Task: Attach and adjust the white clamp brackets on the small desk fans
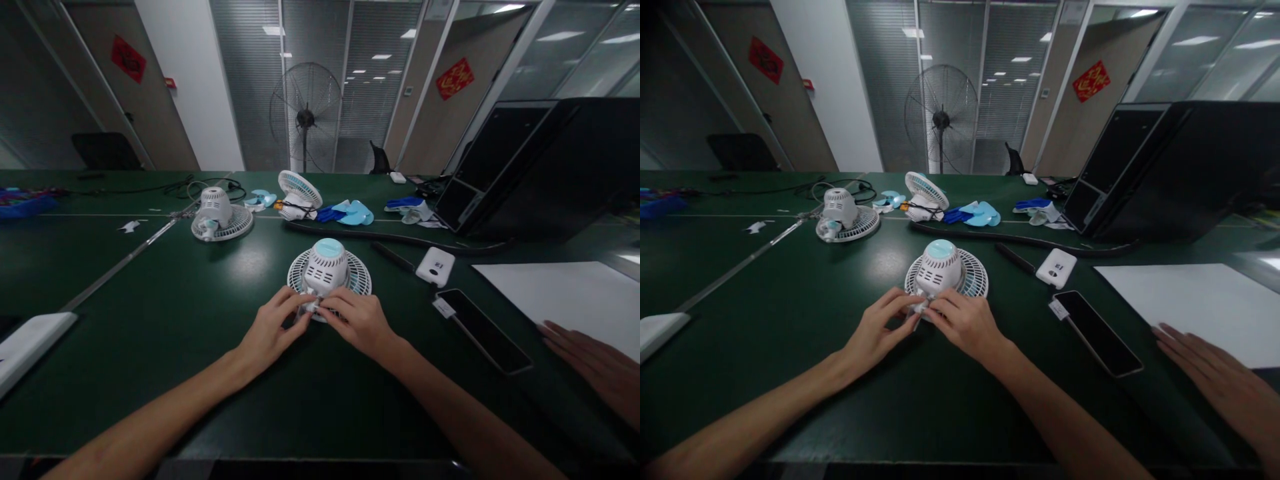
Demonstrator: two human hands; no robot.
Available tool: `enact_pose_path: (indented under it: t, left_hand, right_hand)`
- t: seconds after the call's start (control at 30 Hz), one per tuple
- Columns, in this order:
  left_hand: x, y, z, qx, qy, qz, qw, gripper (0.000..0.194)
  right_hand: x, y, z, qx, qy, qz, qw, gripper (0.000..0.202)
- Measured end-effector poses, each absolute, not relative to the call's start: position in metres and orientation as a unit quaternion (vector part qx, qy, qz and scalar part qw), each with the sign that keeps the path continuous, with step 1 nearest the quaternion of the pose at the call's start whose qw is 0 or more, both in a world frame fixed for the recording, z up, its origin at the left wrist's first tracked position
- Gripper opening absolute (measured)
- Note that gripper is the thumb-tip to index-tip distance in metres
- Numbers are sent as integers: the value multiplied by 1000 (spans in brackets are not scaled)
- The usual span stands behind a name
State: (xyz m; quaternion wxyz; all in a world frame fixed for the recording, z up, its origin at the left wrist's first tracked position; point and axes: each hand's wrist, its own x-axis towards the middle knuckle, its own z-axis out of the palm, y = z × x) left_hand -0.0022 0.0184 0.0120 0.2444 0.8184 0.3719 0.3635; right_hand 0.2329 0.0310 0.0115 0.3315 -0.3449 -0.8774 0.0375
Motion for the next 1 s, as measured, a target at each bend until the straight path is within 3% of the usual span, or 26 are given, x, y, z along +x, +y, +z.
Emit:
enact_pose_path:
  t: [0.13,0.2,0.3,0.4,0.57,0.73,0.87,1.0]
  left_hand:
    - [-3,19,12,822,366,365,240,30]
    - [-3,19,12,819,370,364,246,31]
    - [-4,19,12,817,370,366,249,31]
    - [-4,19,13,817,371,366,245,31]
    - [-3,18,12,820,371,360,245,31]
    - [-3,19,11,822,368,359,243,31]
    - [-3,18,12,819,367,364,250,30]
    - [-4,17,12,816,368,363,259,31]
  right_hand:
    - [219,26,16,-380,-821,193,380,26]
    - [218,24,17,-388,-812,205,384,26]
    - [225,23,16,-383,-843,127,356,15]
    - [236,26,14,-364,-873,35,324,28]
    - [244,34,11,-314,-896,-89,301,24]
    - [244,35,11,-293,-902,-126,292,24]
    - [233,30,13,-324,-890,-11,320,17]
    - [218,24,17,-390,-818,180,382,26]
